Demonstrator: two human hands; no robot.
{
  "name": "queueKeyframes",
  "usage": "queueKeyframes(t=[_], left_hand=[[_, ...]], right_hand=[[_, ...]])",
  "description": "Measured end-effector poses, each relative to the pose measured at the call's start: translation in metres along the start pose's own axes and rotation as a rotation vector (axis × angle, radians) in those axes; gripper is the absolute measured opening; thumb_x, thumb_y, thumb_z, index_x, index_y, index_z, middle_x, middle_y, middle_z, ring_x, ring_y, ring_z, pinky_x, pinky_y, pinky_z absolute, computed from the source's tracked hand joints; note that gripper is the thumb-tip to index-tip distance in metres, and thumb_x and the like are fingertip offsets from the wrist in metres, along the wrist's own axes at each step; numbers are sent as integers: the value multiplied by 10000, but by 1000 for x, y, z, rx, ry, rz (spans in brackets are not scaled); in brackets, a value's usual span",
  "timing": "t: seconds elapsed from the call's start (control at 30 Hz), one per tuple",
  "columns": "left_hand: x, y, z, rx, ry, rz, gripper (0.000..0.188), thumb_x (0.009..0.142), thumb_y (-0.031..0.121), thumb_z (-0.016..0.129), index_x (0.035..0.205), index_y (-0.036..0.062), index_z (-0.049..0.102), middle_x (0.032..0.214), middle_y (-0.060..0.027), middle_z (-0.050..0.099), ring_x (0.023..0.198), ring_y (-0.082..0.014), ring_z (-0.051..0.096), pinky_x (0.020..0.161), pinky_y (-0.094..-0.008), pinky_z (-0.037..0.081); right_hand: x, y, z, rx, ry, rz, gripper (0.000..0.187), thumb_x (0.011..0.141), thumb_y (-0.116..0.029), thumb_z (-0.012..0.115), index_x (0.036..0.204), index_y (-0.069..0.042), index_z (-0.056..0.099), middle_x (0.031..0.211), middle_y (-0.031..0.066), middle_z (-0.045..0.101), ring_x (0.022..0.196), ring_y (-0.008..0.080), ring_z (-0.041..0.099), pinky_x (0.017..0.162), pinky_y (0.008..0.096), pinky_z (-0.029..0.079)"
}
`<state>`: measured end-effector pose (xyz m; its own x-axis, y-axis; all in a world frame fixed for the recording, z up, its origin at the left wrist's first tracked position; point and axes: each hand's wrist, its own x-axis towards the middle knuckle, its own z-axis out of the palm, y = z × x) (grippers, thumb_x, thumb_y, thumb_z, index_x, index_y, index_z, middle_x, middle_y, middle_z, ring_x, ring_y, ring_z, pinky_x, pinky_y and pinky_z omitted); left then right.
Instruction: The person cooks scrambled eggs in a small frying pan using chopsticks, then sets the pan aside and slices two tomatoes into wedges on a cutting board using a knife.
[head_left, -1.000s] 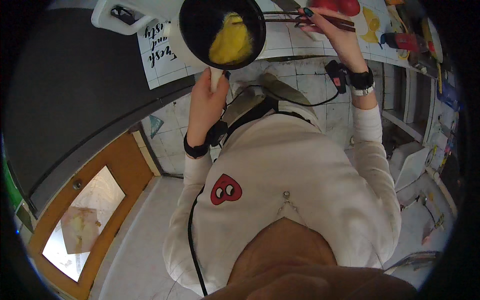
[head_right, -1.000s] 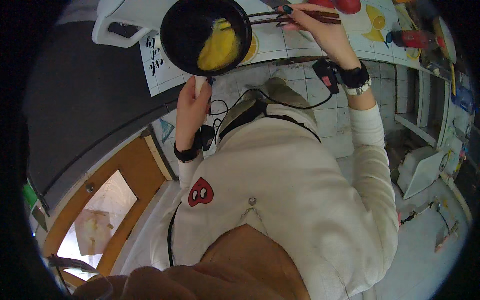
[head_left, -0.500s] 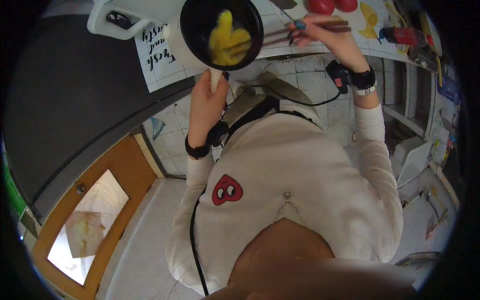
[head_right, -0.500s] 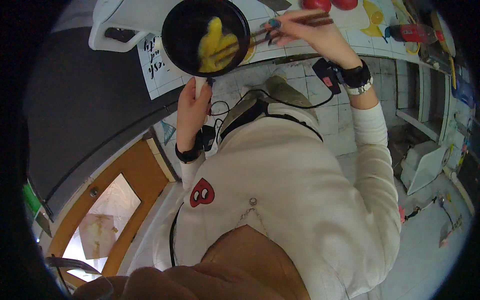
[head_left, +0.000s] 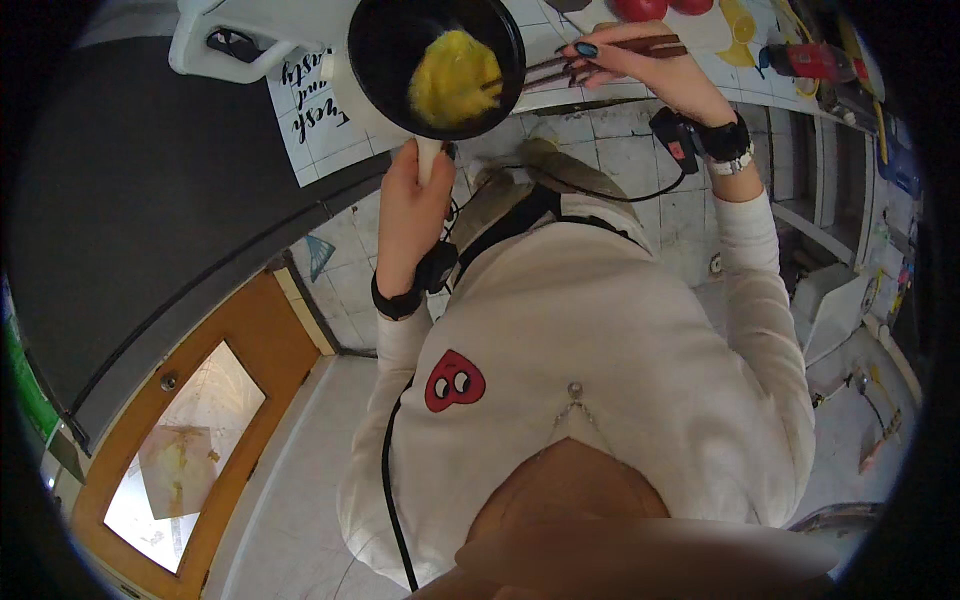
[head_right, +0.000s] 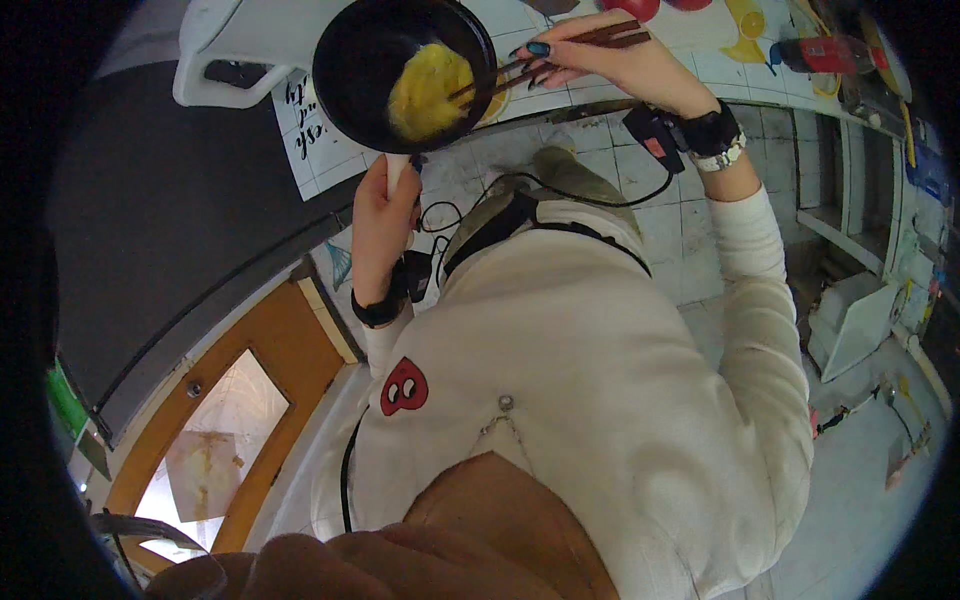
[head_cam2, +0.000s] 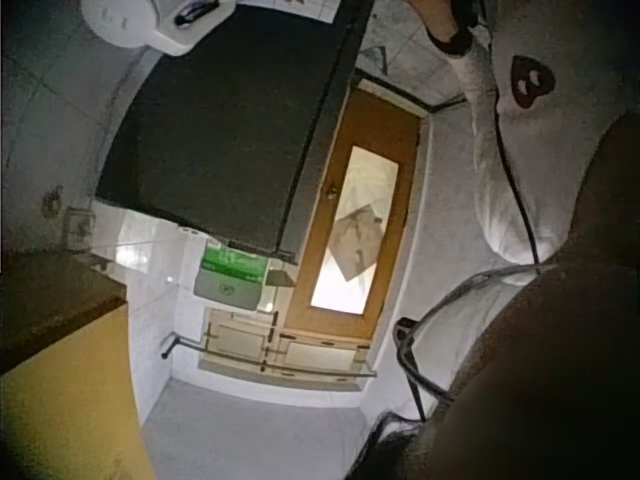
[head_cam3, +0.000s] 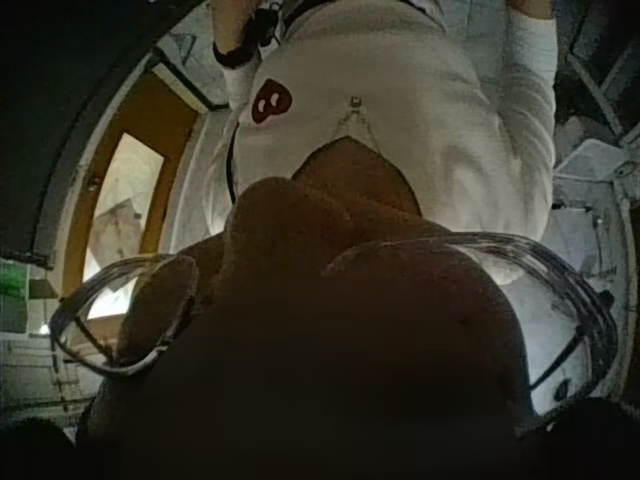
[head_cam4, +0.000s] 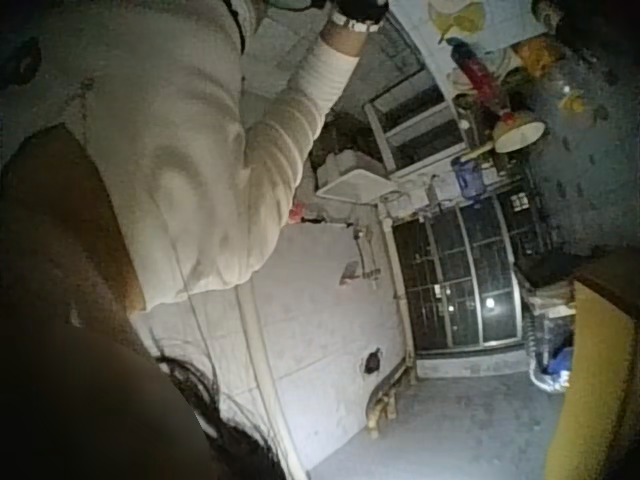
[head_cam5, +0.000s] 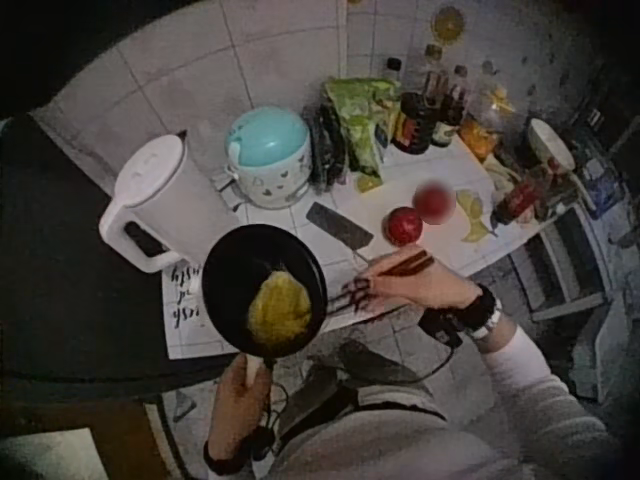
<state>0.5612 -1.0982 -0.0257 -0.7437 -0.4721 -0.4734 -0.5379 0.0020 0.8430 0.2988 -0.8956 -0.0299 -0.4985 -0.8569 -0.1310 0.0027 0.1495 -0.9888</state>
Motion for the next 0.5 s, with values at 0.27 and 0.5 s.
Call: queueKeyframes(t=[0.27, 0.5], left_hand=[[-3, 10, 0, -15, 6, 18, 171, 923, 176, 542, 986, 18, 554, 680, -2, 531, 536, -69, 476, 494, -243, 384], [-4, 12, 0, -36, 22, 13, 172, 929, 177, 535, 977, 13, 553, 667, 4, 525, 530, -64, 472, 483, -241, 374]], right_hand=[[-3, 1, 4, -52, 40, 6, 281, 971, -160, 550, 1166, 21, 641, 1077, 108, 675, 946, 182, 667, 862, 295, 548], [-10, 3, 15, 39, 29, -81, 253, 962, -152, 565, 1107, 33, 659, 1026, 86, 683, 891, 161, 666, 811, 287, 556]])
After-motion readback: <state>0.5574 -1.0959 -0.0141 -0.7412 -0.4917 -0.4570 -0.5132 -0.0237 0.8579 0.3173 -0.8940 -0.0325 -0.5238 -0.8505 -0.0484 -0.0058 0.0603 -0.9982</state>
